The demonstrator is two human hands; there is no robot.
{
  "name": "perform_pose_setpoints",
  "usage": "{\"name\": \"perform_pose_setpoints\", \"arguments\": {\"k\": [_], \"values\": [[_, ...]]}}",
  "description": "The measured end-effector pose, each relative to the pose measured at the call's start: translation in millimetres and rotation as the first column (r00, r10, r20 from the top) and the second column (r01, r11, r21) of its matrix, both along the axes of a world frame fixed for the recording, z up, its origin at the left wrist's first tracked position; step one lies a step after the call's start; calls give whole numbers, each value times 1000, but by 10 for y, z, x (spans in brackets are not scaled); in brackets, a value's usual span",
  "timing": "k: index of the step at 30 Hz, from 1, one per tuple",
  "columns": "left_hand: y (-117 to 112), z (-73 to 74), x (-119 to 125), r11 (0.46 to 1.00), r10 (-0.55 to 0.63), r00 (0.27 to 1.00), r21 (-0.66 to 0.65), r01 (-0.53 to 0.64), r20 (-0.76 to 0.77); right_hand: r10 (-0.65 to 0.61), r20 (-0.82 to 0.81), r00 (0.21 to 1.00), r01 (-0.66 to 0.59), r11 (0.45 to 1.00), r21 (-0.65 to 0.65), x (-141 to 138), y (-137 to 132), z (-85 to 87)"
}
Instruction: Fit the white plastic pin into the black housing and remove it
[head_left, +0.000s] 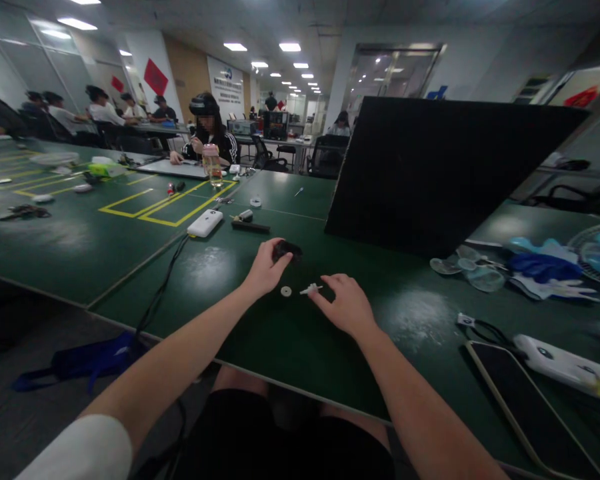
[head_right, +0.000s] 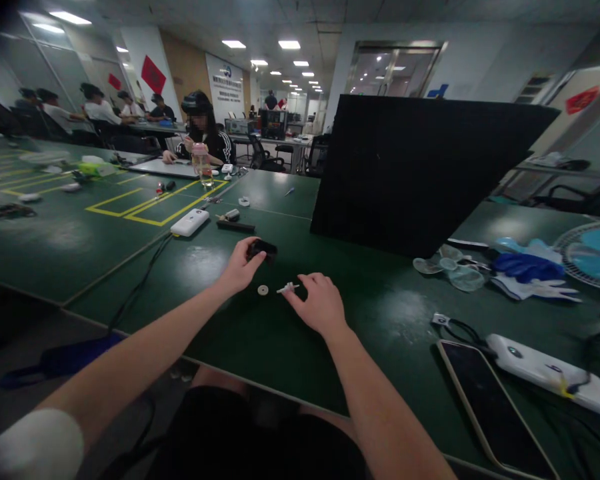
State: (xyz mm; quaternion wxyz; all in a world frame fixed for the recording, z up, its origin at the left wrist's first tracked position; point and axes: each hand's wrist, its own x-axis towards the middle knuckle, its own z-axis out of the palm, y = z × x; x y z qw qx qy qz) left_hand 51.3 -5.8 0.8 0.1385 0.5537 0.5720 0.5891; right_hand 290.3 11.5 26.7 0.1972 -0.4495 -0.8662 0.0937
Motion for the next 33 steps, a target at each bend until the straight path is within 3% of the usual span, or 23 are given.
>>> {"name": "perform_pose_setpoints", "arguments": {"k": [5,8,11,16,21,25,29,33], "values": [[-63,-131,-379,987,136,949,-120,-106,284,242,140,960,-245,969,5,-307,-3,-20],[-33,-117,-361,971,210,892,-195,-141,401,321,170,932,-319,947,-44,-481,14,8],[-28,-82,-283,970,185,888,-225,-95,422,366,199,909,-356,930,-87,-628,1,44],[-124,-61,-214,983,70,960,-184,-20,272,364,182,913,-344,930,-134,-585,21,28],[-244,-35,-146,955,-141,990,-268,128,-31,156,149,976,-142,985,-100,-223,189,-15],[-319,-2,-61,933,-226,959,-321,163,-170,-2,-3,1000,1,971,-241,-66,229,26],[-360,21,2,915,-256,939,-371,159,-230,-20,-297,955,-73,951,-299,-128,115,77],[-382,39,63,904,-295,920,-388,180,-259,232,-347,909,-293,946,-136,-278,-32,87]]}}
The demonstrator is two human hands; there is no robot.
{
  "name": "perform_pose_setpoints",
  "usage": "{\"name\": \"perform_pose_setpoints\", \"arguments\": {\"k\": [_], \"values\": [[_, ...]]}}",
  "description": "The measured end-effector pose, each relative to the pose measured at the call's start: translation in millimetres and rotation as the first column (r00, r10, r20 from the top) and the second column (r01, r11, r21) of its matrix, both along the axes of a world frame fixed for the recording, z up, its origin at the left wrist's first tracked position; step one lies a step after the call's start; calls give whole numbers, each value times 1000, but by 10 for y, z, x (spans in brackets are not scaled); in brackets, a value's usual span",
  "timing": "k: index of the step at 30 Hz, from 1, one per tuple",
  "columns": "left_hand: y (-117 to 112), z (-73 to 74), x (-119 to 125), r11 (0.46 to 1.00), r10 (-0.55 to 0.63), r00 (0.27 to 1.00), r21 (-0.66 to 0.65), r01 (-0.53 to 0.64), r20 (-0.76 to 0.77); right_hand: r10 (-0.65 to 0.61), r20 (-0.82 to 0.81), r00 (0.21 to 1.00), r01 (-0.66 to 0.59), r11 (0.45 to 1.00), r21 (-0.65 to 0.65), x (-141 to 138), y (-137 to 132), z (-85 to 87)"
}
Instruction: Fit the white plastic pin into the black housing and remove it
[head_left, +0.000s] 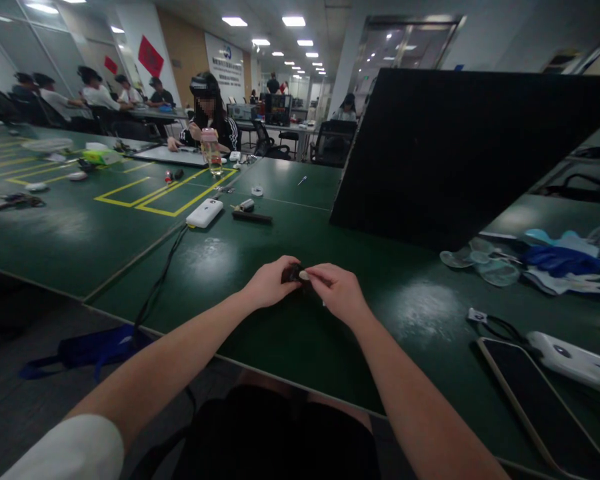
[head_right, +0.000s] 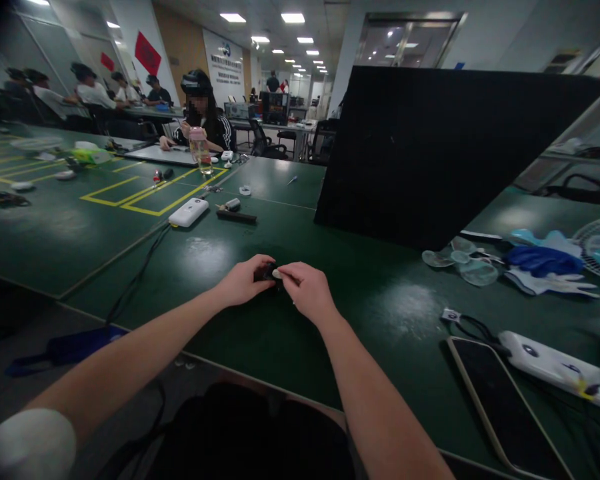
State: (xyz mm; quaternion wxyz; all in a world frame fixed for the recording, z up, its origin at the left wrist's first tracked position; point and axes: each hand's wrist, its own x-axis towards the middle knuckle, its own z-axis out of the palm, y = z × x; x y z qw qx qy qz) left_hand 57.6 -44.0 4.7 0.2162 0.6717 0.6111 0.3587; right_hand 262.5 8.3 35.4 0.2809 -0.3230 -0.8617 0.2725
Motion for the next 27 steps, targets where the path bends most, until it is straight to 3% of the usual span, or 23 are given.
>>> {"name": "perform_pose_setpoints", "arguments": {"k": [2,6,15,20,27], "values": [[-11,12,24,1000,-6,1000,2,6,-15,44,43,998,-48,994,95,-56,-48,-13],[-33,36,37,1000,-4,1000,-27,4,-7,-76,84,994,60,981,182,-89,-65,-38],[-47,39,20,999,20,1000,-27,-20,-13,-236,123,964,229,971,67,111,154,7],[-61,61,-5,998,60,998,-31,-61,-36,-124,279,952,142,989,-46,285,242,-7],[-57,57,-21,995,94,993,-30,-97,-67,-162,389,907,142,987,80,447,272,-130]]}}
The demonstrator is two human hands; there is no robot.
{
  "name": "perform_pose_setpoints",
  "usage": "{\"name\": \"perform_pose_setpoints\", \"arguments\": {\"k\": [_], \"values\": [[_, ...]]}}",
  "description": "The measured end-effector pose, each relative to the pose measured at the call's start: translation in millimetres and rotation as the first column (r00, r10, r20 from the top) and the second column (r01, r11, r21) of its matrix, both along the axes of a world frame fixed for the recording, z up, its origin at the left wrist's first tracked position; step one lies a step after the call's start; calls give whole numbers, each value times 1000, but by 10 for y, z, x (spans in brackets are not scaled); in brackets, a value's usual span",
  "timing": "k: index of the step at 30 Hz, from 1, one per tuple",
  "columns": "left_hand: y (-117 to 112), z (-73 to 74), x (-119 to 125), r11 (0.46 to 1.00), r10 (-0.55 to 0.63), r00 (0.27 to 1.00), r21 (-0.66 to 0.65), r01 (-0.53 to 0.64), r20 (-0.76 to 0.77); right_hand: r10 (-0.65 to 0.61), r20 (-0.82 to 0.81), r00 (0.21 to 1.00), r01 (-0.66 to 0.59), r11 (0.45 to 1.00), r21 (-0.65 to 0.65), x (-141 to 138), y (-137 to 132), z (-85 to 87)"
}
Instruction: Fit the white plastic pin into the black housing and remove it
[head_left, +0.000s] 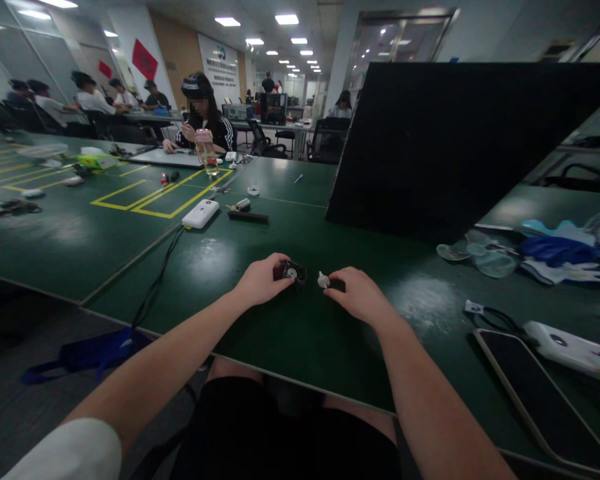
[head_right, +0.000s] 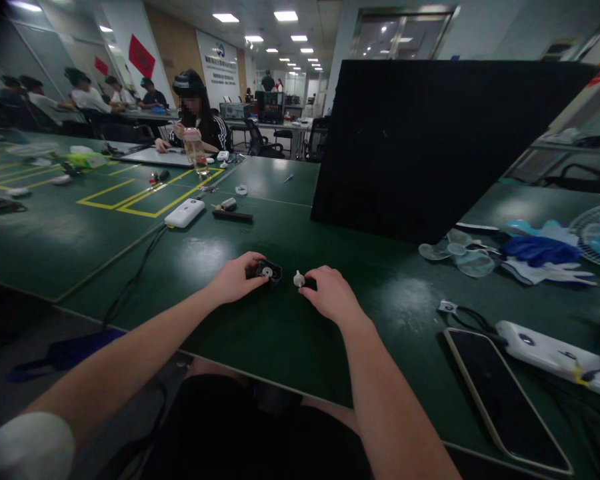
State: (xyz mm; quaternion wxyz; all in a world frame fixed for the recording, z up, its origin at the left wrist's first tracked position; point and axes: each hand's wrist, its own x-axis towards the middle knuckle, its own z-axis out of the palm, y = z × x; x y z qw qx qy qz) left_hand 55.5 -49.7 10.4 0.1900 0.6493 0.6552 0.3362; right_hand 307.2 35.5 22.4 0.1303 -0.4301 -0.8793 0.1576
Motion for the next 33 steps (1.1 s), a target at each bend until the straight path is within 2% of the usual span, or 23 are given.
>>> {"name": "perform_pose_setpoints", "arguments": {"k": [4,9,12,16,20,23,26,33], "values": [[-1,-5,12,1000,-2,1000,11,2,-26,-40,-33,999,39,999,-20,-32,-32,-3],[-5,-12,31,998,-6,998,56,9,-57,-75,-118,990,52,982,-182,-192,-65,65],[0,-20,38,998,-1,998,55,4,-63,-87,-88,992,67,975,-210,-305,-48,96],[-3,-21,31,999,-5,998,37,8,-65,-49,-34,998,42,980,-192,-348,-58,97],[-25,1,39,999,-14,995,39,19,-100,-88,-40,995,79,978,-194,-271,-106,56],[-38,20,57,998,-26,991,58,33,-130,-74,-40,996,69,991,-118,-203,-116,48],[-44,32,64,997,-29,987,69,40,-156,-41,-110,993,36,998,-45,-145,-112,88],[-54,38,63,994,-36,979,90,55,-202,34,-381,924,-57,997,-50,-149,-217,183]]}}
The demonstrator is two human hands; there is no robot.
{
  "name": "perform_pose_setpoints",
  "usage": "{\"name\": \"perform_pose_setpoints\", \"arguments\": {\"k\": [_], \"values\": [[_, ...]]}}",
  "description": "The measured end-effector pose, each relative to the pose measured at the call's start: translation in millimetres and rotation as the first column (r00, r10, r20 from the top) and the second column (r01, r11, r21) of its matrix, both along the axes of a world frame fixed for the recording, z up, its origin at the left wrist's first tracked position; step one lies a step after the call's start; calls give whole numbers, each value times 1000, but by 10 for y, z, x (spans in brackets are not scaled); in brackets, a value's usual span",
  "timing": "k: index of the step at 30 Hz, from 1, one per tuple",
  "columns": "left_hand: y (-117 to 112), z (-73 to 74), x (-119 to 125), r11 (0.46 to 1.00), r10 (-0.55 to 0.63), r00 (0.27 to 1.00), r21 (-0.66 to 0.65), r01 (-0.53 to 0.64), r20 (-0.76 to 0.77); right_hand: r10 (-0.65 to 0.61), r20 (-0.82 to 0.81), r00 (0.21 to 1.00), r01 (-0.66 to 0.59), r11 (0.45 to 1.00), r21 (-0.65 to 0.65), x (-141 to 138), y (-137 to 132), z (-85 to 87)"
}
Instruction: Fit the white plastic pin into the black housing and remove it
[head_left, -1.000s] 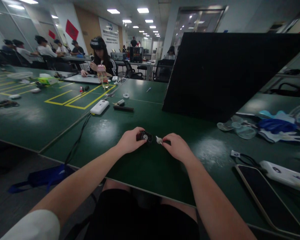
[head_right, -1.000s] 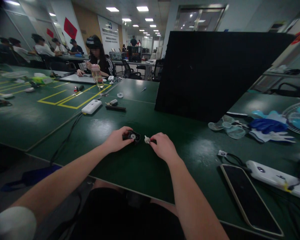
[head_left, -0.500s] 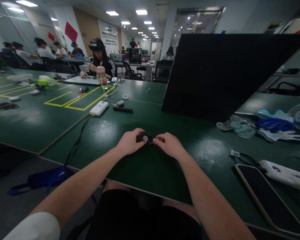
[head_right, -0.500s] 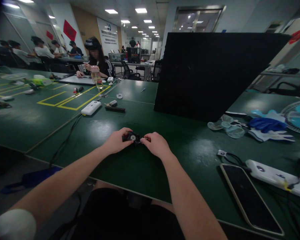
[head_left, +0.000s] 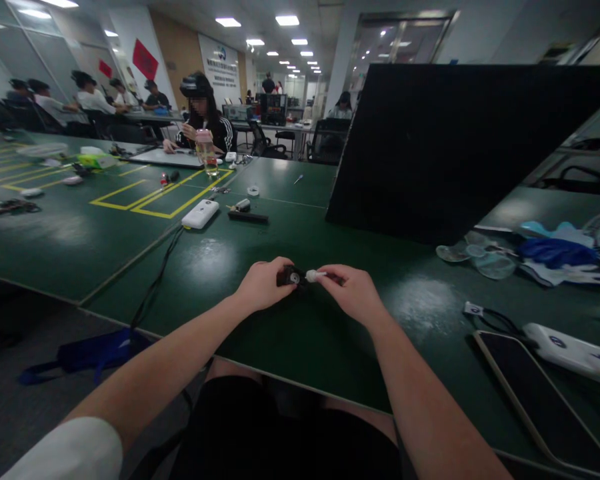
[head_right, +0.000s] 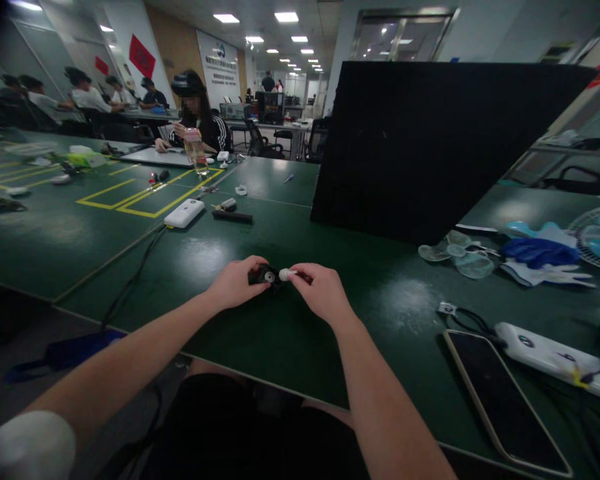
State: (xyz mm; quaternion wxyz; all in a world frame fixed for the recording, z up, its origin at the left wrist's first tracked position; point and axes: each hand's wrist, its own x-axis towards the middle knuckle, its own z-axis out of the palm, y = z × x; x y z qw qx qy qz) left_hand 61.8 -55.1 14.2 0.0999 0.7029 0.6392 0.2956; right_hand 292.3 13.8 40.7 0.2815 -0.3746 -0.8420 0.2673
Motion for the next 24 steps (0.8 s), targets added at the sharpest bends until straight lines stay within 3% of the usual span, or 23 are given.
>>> {"name": "perform_pose_setpoints", "arguments": {"k": [6,10,13,15,17,19,22,24], "values": [[1,-25,15,999,-10,997,-40,13,81,60,111,992,-64,997,36,-94,-64,-45],[2,-26,36,998,-16,991,-57,23,132,68,97,993,-66,998,-22,-119,-86,-64],[-1,-19,52,997,-3,988,-79,15,153,12,38,999,-8,994,-109,-78,-61,-37],[-5,-11,60,994,9,986,-105,9,169,-109,-49,993,100,982,-163,-13,3,-21],[-12,-1,66,992,9,986,-122,12,169,-297,-171,939,251,936,-247,67,97,-31],[-19,5,69,992,2,987,-125,18,159,-470,-258,844,347,846,-406,139,200,-76],[-29,2,70,993,11,991,-121,6,133,-601,-270,752,338,704,-625,201,322,-180],[-32,-7,66,994,14,993,-113,-1,115,-632,-283,722,312,662,-682,216,371,-242]]}}
